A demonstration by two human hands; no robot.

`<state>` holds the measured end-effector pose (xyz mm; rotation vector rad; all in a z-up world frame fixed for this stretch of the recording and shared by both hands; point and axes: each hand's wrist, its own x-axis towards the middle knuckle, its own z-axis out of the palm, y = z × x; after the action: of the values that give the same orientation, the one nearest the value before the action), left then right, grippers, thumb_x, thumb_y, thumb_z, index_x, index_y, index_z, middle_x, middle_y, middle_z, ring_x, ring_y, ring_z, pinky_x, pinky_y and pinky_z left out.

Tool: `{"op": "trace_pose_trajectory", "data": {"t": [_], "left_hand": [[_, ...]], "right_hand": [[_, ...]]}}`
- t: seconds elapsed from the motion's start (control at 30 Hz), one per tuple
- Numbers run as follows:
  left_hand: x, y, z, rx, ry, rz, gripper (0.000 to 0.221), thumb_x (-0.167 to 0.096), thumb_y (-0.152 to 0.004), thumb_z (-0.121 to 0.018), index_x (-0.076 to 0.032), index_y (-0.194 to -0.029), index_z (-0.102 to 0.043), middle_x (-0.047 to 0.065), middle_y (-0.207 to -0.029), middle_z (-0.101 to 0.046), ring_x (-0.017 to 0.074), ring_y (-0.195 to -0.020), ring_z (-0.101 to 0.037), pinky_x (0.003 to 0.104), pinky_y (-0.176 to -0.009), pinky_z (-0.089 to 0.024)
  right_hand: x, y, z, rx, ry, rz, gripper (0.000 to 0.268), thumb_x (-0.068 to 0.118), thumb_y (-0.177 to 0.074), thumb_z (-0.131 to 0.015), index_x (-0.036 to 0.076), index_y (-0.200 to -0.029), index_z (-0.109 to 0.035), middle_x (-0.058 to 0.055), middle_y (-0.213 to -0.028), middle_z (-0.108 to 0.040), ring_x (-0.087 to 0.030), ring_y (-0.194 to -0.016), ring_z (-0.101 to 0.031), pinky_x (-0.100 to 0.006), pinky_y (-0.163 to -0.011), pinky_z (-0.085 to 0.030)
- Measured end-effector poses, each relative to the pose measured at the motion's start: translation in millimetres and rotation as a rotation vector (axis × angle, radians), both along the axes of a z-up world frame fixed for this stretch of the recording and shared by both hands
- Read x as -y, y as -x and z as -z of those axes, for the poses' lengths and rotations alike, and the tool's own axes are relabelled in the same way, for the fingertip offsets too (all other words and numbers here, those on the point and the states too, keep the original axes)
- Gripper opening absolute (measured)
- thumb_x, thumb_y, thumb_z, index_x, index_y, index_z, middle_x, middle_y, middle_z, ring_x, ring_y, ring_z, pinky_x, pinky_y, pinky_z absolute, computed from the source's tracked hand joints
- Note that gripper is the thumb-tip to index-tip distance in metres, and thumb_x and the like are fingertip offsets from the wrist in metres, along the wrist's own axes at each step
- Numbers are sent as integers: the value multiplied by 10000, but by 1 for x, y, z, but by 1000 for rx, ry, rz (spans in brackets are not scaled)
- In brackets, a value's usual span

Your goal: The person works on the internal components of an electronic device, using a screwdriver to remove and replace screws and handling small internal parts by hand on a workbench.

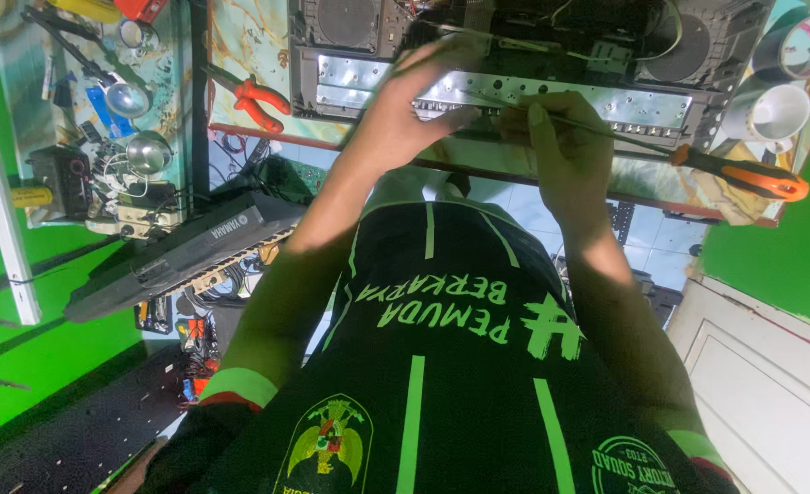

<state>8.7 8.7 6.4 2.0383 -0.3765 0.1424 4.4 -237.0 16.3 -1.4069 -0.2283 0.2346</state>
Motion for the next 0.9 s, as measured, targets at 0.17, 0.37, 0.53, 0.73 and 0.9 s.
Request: {"op": "trace_pose_trajectory", "data": {"t": [0.17,0.37,0.53,0.73,0.9], "left_hand": [[-12,9,30,-34,-233,-75,444,-218,-1002,-765,-79,-1405,-640,106,-1528,-552,318,-1421,-521,465,-1213,-399],[-28,32,86,-137,-538,-59,437,-251,-1006,-678,-43,-1388,-642,115,-1556,-516,369,-1443,-448,501,-1220,-315],[-33,36,124,-131,-728,48,493,-289,-1057,-635,-61,-1487,-562,123,-1648,-414,312,-1558,-311,525,-1286,-139],[-29,34,131,-238,-713,181,698,-337,-911,-698,-78,-1518,-473,207,-1651,-281,374,-1535,-222,590,-1206,-63],[-28,34,139,-17,-640,172,762,-455,-947,-772,-135,-1574,-479,144,-1713,-221,329,-1607,-155,645,-1297,-88]], "right_hand": [[2,-7,24,94,88,37,99,-12,-1137,-561,-53,-1195,-630,-187,-1114,-740,-236,-1044,-757,-360,-973,-644],[3,-9,53,39,121,57,94,-38,-1110,-594,-49,-1200,-618,-177,-1129,-742,-219,-1064,-755,-340,-973,-638],[-5,-11,84,5,138,78,110,-51,-1075,-621,-47,-1184,-620,-167,-1107,-738,-209,-1059,-760,-333,-963,-637],[-21,-11,121,-49,235,111,98,-31,-1061,-662,-18,-1158,-651,-140,-1090,-743,-167,-1012,-724,-284,-887,-591],[-30,-8,133,35,283,90,86,-12,-1073,-674,6,-1156,-665,-116,-1100,-747,-145,-1032,-723,-268,-891,-585]]}}
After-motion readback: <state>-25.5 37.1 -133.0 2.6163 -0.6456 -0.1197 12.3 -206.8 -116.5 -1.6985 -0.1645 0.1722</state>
